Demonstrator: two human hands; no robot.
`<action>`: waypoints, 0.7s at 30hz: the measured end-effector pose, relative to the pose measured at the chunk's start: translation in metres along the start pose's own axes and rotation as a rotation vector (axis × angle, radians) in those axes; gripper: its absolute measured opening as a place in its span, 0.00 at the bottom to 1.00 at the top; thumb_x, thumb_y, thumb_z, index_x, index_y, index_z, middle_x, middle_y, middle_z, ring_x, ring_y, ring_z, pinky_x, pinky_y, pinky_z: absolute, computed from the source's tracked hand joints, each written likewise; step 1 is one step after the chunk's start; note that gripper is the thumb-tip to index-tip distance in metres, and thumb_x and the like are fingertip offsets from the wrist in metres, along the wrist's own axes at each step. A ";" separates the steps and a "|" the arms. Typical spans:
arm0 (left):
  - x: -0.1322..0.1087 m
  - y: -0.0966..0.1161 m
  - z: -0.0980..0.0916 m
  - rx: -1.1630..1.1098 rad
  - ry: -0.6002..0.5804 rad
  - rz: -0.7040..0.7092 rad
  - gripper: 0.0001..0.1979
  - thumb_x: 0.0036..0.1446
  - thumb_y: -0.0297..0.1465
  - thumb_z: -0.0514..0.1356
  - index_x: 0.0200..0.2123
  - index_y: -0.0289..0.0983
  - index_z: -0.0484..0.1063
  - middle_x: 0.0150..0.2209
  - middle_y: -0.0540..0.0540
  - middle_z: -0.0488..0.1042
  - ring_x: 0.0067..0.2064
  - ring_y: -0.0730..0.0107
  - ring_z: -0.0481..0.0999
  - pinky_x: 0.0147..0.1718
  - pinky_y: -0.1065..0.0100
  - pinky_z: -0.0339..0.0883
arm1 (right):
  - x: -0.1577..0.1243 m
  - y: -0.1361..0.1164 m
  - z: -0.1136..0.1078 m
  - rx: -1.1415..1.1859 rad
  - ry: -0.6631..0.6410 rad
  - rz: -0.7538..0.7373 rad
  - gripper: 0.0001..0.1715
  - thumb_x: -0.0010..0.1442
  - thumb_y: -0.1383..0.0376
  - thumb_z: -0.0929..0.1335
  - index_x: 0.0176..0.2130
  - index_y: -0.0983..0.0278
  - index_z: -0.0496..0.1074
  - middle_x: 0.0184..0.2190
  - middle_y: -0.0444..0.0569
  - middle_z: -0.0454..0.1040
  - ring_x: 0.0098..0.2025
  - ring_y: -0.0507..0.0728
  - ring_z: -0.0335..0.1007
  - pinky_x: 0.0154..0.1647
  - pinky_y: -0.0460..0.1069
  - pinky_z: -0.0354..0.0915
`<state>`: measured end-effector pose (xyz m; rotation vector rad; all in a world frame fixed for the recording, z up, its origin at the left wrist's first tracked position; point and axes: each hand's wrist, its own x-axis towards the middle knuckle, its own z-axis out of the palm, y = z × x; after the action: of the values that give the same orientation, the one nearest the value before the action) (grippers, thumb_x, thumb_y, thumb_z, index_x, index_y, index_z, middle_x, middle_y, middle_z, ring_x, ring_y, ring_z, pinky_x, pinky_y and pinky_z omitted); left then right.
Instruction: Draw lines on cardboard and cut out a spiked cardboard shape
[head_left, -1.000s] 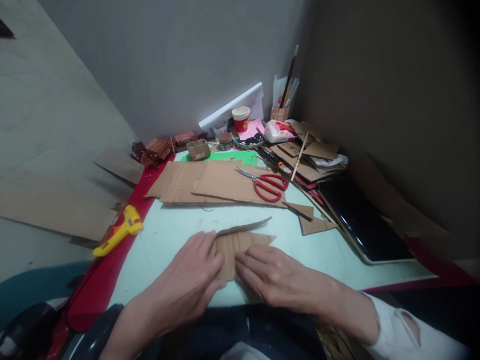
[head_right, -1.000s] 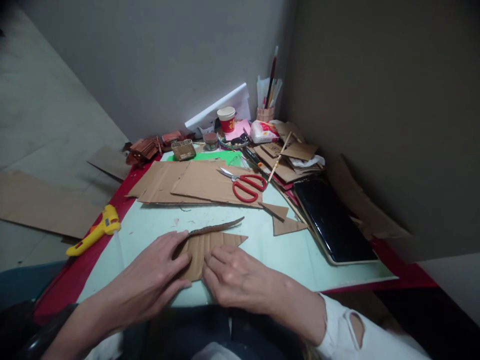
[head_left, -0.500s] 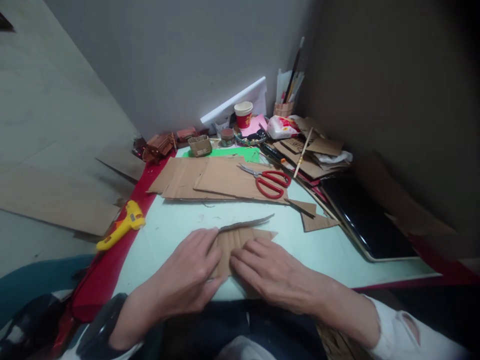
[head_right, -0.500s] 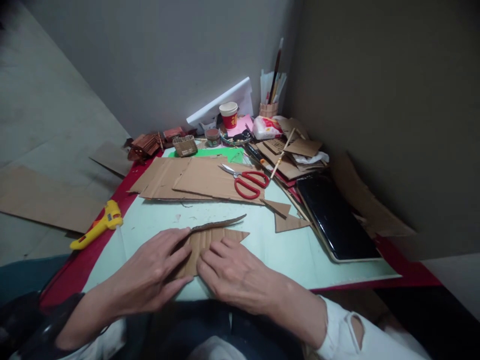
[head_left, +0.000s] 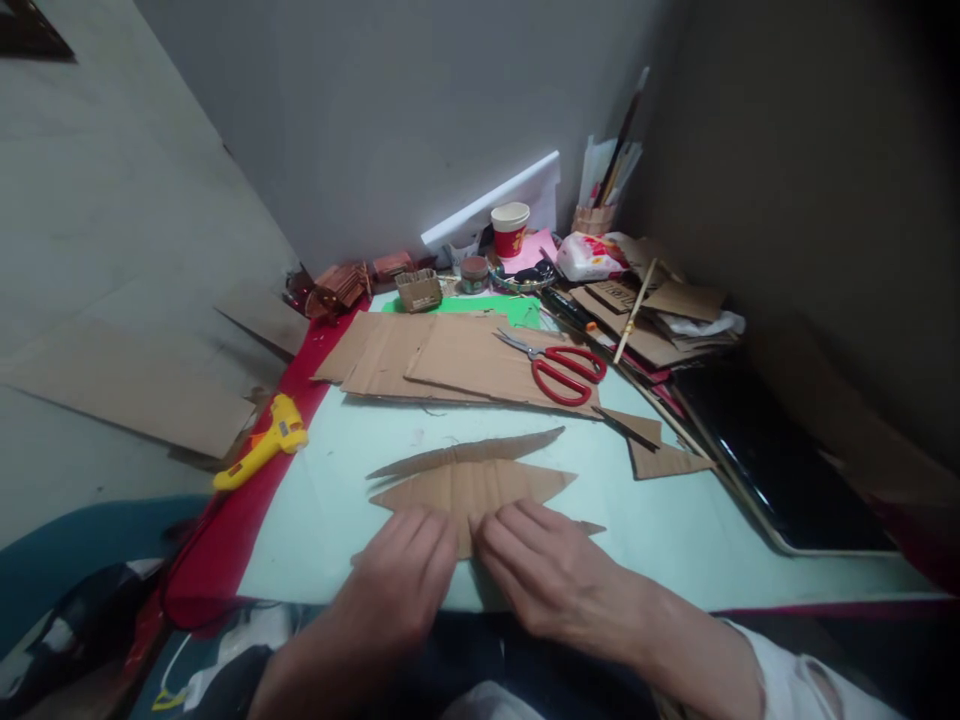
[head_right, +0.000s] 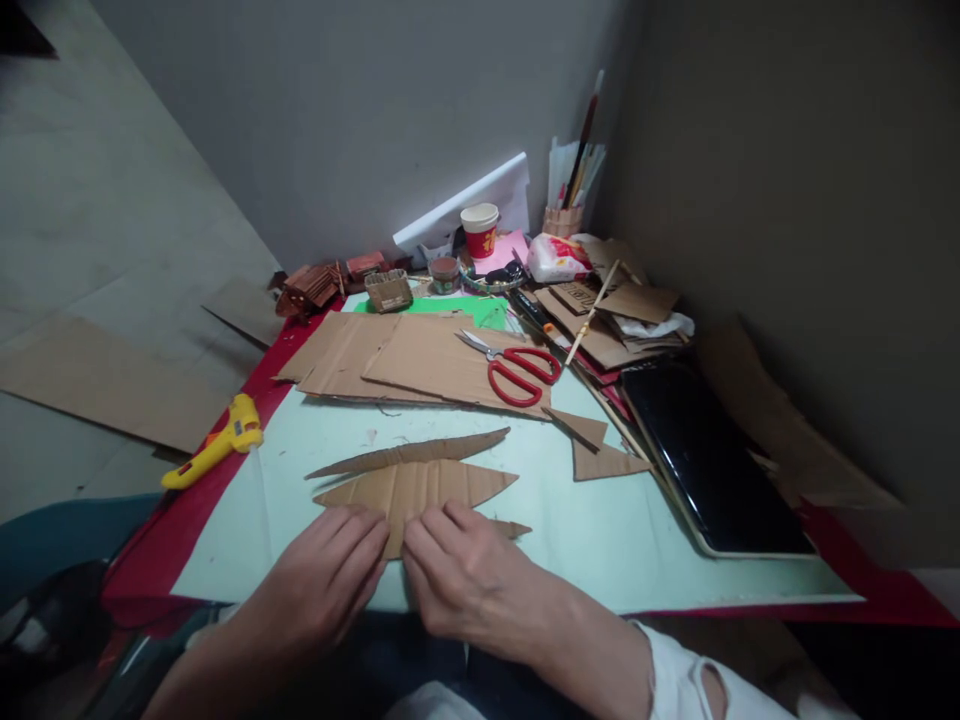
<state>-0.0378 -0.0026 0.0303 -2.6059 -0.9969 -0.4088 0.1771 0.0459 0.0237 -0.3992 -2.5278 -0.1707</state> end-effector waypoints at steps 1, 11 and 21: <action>-0.002 0.001 0.003 0.014 0.020 0.025 0.12 0.61 0.19 0.56 0.47 0.22 0.72 0.40 0.30 0.80 0.41 0.49 0.79 0.41 0.51 0.75 | 0.000 -0.001 0.000 0.003 0.003 -0.002 0.16 0.63 0.80 0.63 0.30 0.70 0.75 0.26 0.50 0.68 0.27 0.59 0.57 0.27 0.55 0.48; 0.005 -0.017 -0.001 -0.193 -0.097 -0.041 0.14 0.64 0.20 0.53 0.51 0.30 0.70 0.39 0.40 0.79 0.38 0.60 0.78 0.37 0.62 0.76 | 0.017 0.018 -0.014 0.263 -0.263 0.175 0.07 0.53 0.78 0.70 0.30 0.67 0.74 0.28 0.47 0.74 0.28 0.55 0.64 0.25 0.52 0.52; 0.012 -0.037 0.010 -0.405 -0.176 -0.294 0.13 0.63 0.19 0.53 0.45 0.40 0.70 0.40 0.45 0.78 0.41 0.62 0.79 0.41 0.62 0.75 | 0.023 0.047 -0.008 0.452 -0.341 0.356 0.06 0.66 0.69 0.71 0.35 0.63 0.78 0.30 0.46 0.79 0.31 0.54 0.73 0.29 0.46 0.58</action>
<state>-0.0533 0.0340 0.0331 -2.8939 -1.5049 -0.5029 0.1779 0.0949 0.0449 -0.7272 -2.6595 0.6423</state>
